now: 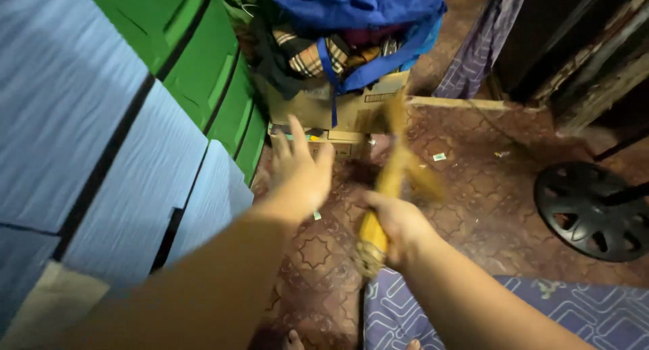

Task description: The recorder is cleaning and organizing a room by picking up items from the floor, sweeping with a broom, and moving a mattress.

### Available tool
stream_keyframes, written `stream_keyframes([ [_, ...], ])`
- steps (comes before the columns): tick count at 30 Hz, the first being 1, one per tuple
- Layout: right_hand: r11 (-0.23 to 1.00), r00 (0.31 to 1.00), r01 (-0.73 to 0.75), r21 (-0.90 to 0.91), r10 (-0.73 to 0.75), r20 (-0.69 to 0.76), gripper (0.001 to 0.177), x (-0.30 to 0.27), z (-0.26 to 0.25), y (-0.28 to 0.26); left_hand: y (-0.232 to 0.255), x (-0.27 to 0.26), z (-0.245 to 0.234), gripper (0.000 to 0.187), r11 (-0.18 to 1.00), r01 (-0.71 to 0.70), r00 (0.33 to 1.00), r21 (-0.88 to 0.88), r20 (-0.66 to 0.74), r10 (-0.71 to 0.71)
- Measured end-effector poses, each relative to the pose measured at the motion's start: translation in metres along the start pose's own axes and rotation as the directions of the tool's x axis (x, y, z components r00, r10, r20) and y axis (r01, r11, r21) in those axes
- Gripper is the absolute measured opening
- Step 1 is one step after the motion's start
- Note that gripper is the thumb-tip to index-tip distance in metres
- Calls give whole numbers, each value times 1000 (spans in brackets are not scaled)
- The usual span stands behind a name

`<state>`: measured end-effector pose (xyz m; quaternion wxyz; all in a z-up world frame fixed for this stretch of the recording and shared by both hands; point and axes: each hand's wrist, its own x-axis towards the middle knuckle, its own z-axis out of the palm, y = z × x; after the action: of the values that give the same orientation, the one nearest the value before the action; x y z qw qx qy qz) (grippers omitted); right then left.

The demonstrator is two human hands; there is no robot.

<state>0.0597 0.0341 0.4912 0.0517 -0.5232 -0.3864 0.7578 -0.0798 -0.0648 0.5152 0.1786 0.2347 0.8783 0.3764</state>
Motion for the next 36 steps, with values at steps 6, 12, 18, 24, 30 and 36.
stream_keyframes([
  [6,953,861,-305,2,274,429,28,-84,47,11,-23,2,-71,90,965,261,902,13,-360,-238],
  [12,753,592,-658,14,506,627,22,-16,63,130,-103,-45,-103,87,910,408,858,73,-371,-355],
  [18,953,823,-301,-35,279,495,23,114,50,232,-150,-85,-117,87,868,446,874,218,-313,-371],
  [24,829,868,-494,262,454,201,31,81,23,166,-168,-84,-102,84,900,361,929,245,-181,-323],
  [30,867,846,-481,131,420,328,28,-39,61,95,-165,-69,-94,85,932,323,942,167,-152,-299],
  [36,577,572,-800,167,646,505,36,-16,90,139,-169,-64,-109,85,897,408,881,171,-331,-337],
])
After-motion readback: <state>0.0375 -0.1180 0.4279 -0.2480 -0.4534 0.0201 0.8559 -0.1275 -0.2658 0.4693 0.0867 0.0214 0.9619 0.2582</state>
